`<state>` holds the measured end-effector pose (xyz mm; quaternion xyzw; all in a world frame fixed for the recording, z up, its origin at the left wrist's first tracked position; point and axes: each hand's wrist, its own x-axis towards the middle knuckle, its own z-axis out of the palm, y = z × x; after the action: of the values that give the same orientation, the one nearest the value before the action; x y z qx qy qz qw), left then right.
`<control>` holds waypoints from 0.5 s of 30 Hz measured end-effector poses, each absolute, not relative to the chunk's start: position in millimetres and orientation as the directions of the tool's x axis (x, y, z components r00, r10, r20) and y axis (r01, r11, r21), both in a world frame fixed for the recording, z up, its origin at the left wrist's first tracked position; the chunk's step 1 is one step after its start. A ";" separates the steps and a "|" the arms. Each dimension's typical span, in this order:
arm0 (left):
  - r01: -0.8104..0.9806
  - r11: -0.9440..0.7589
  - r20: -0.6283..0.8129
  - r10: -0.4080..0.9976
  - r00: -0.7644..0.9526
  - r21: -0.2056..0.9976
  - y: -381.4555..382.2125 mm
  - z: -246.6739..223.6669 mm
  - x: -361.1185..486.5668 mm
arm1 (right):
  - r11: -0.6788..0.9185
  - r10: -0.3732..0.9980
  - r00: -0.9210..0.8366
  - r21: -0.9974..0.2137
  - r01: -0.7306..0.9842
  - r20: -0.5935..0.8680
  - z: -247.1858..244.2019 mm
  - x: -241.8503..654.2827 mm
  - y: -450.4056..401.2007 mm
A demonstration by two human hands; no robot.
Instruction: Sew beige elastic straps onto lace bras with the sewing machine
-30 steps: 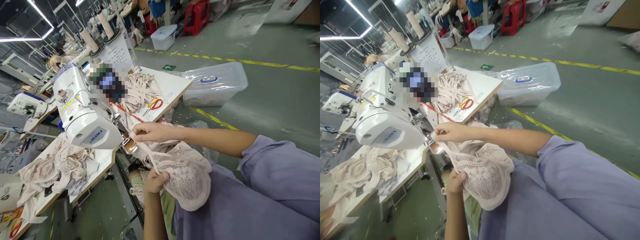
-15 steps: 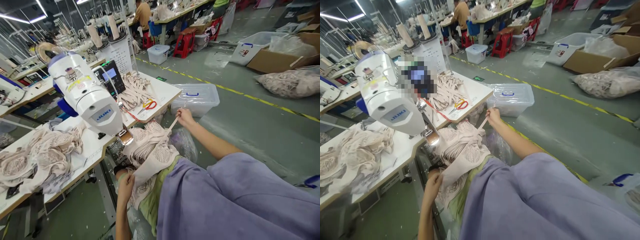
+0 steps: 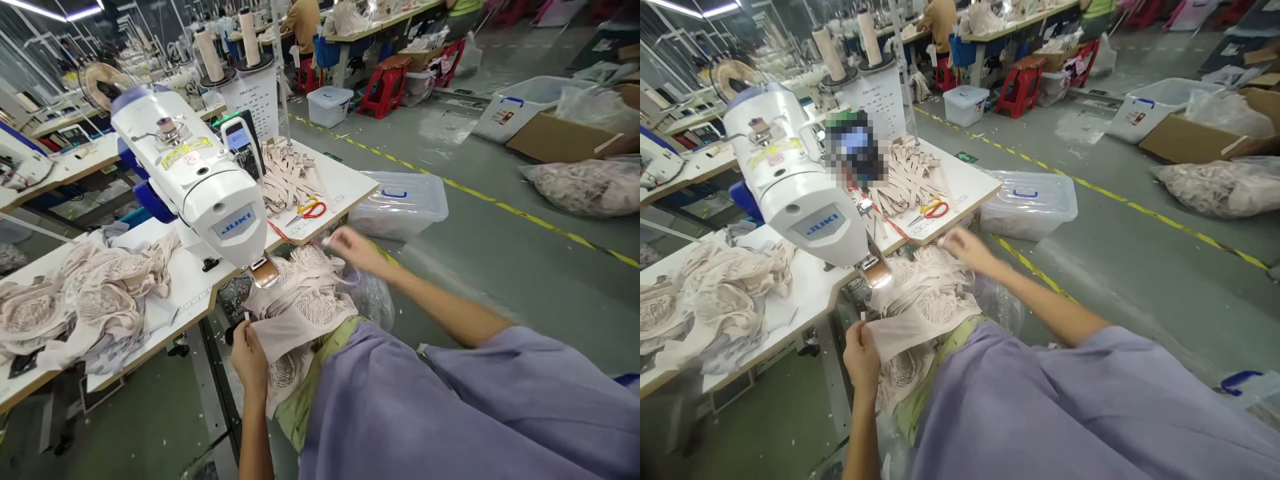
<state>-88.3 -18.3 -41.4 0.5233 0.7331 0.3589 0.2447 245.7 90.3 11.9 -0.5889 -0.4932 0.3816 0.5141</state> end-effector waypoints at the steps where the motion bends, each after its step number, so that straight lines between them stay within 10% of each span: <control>1: 0.586 0.143 0.025 0.963 -0.269 0.798 -17.4 -33.1 -82.5 | 0.040 0.996 0.064 -0.970 0.238 0.057 12.6 226.2 77.4; 5: 0.521 0.009 0.030 0.997 -0.067 0.853 -16.6 3.2 -58.6 | 0.401 0.846 -0.522 -0.779 0.482 0.113 20.6 172.6 37.9; 15: 0.699 -0.120 0.019 0.988 0.151 0.705 -14.3 32.0 -21.3 | 0.481 0.753 -0.656 -0.722 0.498 0.050 23.8 177.7 42.7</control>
<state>-21.3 -14.3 32.0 0.7037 0.5995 0.2549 0.2837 177.7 42.7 23.8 -0.3719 -0.8408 0.3479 0.1835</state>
